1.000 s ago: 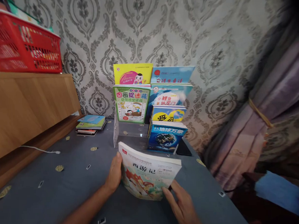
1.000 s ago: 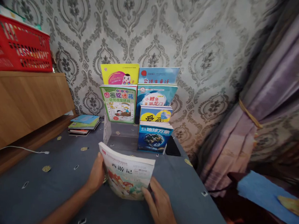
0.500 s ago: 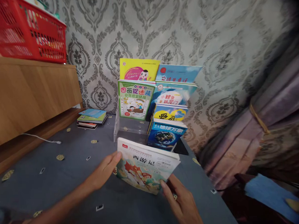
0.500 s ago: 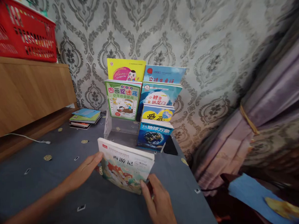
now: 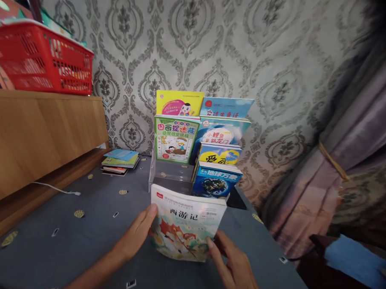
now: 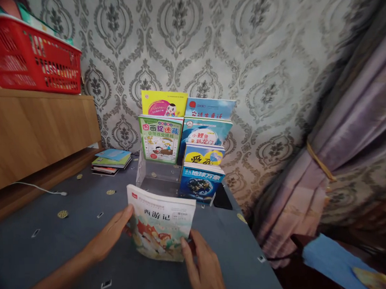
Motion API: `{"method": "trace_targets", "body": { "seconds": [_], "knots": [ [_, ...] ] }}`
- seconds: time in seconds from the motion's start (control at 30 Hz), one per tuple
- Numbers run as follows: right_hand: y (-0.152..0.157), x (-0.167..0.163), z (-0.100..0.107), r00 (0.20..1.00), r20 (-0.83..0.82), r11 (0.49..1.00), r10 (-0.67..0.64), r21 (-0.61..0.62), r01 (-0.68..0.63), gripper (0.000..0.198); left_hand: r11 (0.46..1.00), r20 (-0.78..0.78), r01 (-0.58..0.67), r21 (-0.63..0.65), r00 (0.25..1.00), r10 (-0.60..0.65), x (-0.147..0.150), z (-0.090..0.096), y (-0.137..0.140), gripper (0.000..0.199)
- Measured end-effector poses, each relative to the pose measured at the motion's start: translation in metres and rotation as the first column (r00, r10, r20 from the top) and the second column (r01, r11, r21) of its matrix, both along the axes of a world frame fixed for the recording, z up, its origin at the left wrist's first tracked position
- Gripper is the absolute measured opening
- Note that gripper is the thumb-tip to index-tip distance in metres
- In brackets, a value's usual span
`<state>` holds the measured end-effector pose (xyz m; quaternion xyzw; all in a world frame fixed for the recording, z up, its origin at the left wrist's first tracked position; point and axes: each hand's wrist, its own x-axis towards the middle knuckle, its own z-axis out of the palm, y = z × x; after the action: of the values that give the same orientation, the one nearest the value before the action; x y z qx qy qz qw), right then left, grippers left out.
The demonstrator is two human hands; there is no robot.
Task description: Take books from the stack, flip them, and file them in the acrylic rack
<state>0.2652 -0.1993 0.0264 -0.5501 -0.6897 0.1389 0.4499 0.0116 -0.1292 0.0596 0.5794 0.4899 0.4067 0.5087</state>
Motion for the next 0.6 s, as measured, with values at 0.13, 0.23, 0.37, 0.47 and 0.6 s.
{"method": "trace_targets", "body": {
  "seconds": [0.13, 0.23, 0.37, 0.47, 0.6],
  "knots": [
    [0.006, -0.008, 0.006, 1.0, -0.003, 1.0, 0.019, -0.024, -0.019, 0.034, 0.998, 0.026, -0.038, 0.056, 0.999, 0.037, -0.004, 0.005, 0.003, 0.068],
    [0.015, -0.014, 0.016, 1.0, 0.012, 1.0, 0.019, 0.006, -0.019, 0.033, 0.996, 0.046, -0.014, 0.09, 0.999, 0.01, -0.006, 0.014, 0.008, 0.069],
    [0.034, -0.019, 0.04, 0.999, 0.051, 0.998, 0.001, 0.059, -0.004, 0.032, 0.98, 0.05, -0.024, 0.195, 0.999, 0.015, -0.009, 0.029, 0.025, 0.075],
    [0.053, -0.02, 0.06, 0.997, 0.076, 0.992, -0.018, 0.127, 0.008, 0.031, 0.955, 0.057, -0.034, 0.293, 0.998, 0.018, -0.009, 0.045, 0.044, 0.08],
    [0.09, -0.018, 0.09, 0.992, 0.118, 0.977, -0.034, 0.215, 0.008, 0.03, 0.907, 0.09, -0.048, 0.418, 0.996, 0.011, -0.006, 0.075, 0.078, 0.076]
  ]
}}
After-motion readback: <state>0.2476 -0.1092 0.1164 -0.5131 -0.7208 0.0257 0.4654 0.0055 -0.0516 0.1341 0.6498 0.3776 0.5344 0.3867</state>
